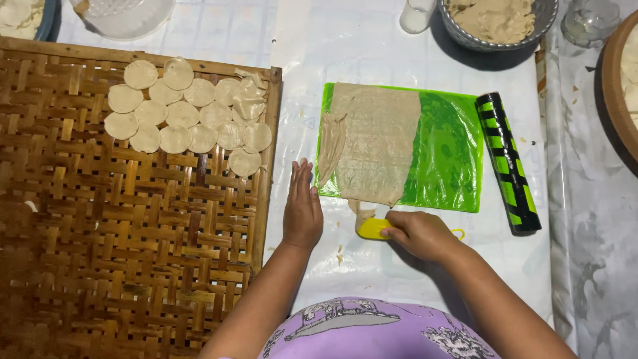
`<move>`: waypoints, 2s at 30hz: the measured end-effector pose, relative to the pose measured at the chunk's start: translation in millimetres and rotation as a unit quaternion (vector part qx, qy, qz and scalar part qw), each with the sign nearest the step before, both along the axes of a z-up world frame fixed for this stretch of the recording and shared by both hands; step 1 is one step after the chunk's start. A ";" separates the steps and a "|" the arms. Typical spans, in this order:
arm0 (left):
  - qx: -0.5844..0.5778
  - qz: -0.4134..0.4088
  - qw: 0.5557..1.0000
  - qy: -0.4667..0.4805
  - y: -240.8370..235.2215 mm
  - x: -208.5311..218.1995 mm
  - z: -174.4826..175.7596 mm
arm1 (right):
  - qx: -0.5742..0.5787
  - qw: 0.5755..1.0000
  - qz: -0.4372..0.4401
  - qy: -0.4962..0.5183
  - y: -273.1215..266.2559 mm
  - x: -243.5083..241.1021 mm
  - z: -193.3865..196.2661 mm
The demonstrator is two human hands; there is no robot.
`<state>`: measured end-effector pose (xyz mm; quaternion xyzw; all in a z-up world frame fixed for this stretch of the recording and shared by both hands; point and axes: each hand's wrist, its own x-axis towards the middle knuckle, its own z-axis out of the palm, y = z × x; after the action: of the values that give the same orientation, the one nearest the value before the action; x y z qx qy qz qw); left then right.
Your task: The person rolls out a sheet of dough on a green mat using a rolling pin. They then use a circular cutter to cut out multiple round pieces from the flattened dough sheet.
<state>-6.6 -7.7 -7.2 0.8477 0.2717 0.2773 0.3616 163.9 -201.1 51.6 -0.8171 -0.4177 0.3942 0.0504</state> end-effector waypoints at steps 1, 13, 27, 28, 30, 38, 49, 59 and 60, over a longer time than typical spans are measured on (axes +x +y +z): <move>0.001 0.002 1.000 -0.001 0.4 0.3 -0.6 | 0.001 1.000 0.002 -0.001 1.8 -0.5 -0.8; -0.007 0.007 1.000 -0.029 2.9 0.3 0.3 | 0.124 0.970 0.001 -0.210 84.1 22.6 -0.1; -0.007 0.017 1.000 0.001 2.2 1.0 2.7 | 0.002 0.958 0.043 -0.283 75.5 0.7 -18.2; -0.008 0.011 1.000 0.001 2.0 0.2 3.6 | 0.000 0.958 0.038 -0.283 60.1 1.9 -12.2; -0.004 0.014 1.000 0.004 0.7 0.9 5.0 | 0.017 0.973 -0.018 -0.228 26.9 4.4 0.2; -0.029 0.012 0.999 0.012 -3.4 6.2 15.3 | 0.102 0.960 -0.116 -0.234 -86.3 6.9 -23.7; -0.142 0.020 0.988 -0.058 12.5 1.1 -1.2 | 0.081 0.894 -0.296 -0.328 -96.7 138.8 -54.0; 0.038 -0.002 0.999 0.012 63.2 35.1 47.6 | 0.238 0.898 -0.008 -0.369 41.9 69.0 -12.2; 0.092 -0.019 0.995 0.022 71.0 43.3 45.7 | 0.251 0.899 0.020 -0.357 57.5 64.8 -21.7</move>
<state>36.7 63.3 38.5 0.8885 0.2366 0.2751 0.2809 228.8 -143.7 29.9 -0.8548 -0.5089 -0.0412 0.0933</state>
